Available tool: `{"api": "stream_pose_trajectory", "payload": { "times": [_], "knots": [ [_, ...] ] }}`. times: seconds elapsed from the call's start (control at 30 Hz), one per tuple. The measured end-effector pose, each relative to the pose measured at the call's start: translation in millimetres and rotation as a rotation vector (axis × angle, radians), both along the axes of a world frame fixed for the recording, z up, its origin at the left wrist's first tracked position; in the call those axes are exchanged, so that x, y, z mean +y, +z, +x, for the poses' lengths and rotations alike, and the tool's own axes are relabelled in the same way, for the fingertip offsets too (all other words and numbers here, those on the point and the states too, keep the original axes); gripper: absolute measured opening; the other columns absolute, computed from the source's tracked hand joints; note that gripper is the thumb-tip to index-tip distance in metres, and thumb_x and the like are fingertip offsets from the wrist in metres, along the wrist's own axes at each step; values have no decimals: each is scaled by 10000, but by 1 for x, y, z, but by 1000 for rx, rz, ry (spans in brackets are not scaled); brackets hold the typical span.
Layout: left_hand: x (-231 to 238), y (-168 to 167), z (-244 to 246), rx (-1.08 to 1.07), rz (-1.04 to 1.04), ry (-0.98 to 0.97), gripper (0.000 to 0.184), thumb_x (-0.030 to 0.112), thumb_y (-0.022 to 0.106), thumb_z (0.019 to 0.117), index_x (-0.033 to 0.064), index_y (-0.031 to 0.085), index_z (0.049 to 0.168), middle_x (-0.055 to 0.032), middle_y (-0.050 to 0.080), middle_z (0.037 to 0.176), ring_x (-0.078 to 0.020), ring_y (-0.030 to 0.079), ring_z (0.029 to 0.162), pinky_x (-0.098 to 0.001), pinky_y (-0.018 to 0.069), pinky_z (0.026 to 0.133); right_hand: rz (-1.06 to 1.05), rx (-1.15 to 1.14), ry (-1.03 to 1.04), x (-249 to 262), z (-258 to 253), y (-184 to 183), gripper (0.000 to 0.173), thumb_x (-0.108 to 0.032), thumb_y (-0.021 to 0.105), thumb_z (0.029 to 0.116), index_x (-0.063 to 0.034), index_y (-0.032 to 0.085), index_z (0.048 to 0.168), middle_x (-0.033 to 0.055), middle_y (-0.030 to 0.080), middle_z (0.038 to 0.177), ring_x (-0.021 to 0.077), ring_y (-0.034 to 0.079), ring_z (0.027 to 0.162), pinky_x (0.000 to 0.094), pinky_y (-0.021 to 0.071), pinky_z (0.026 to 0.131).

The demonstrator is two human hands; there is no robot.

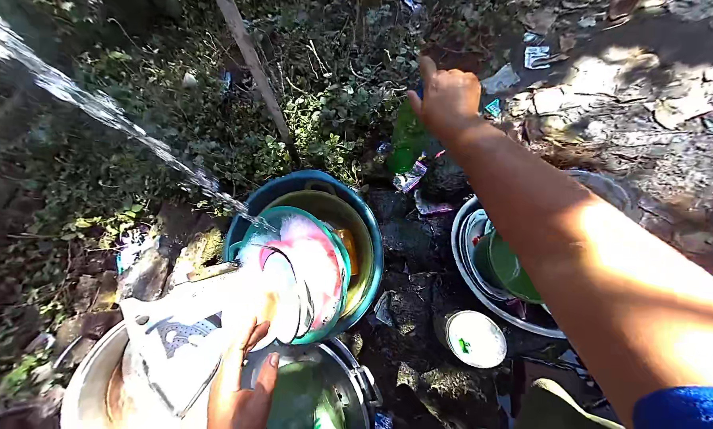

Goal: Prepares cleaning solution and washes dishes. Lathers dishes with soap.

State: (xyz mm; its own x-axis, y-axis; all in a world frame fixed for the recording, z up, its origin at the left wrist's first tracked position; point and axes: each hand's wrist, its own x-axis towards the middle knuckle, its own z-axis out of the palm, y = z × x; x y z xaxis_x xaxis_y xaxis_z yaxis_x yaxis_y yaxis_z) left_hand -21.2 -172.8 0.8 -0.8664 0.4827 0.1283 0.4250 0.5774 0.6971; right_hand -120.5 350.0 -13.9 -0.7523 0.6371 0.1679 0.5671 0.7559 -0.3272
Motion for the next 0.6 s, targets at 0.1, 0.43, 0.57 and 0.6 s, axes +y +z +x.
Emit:
{"api": "stream_pose_trajectory", "payload": {
  "times": [0.1,0.43,0.57,0.6],
  "knots": [
    [-16,-4,16,-36,-36,-45,612,250,634,973,-107,463,1439,-166,667,1303,-132,639,1215,-322,511,1070,15,27,-13,2,-16,-21,619,-388,523,1039,-90,376,1561,370,642,1170,598,594,1129,744,436,888],
    [-7,-12,15,-72,35,-92,493,321,636,990,22,587,1379,-87,682,1310,-152,657,1212,-352,541,1065,-163,-82,-48,7,8,-19,840,-496,573,989,-111,211,1641,442,462,1406,691,454,1250,861,353,890],
    [-11,5,-15,-60,35,44,445,290,590,987,29,617,1347,-89,677,1299,-156,641,1209,-364,531,1043,-367,-87,414,-51,105,9,445,-321,535,1075,-49,565,1427,264,632,1311,484,603,1203,735,420,1002],
    [-15,5,-26,-41,22,86,417,266,585,994,30,612,1337,-105,673,1296,-155,649,1185,-356,543,1015,-423,-171,556,-68,139,5,344,-264,550,1074,-68,641,1341,193,685,1238,389,659,1130,665,476,988]
  ]
}}
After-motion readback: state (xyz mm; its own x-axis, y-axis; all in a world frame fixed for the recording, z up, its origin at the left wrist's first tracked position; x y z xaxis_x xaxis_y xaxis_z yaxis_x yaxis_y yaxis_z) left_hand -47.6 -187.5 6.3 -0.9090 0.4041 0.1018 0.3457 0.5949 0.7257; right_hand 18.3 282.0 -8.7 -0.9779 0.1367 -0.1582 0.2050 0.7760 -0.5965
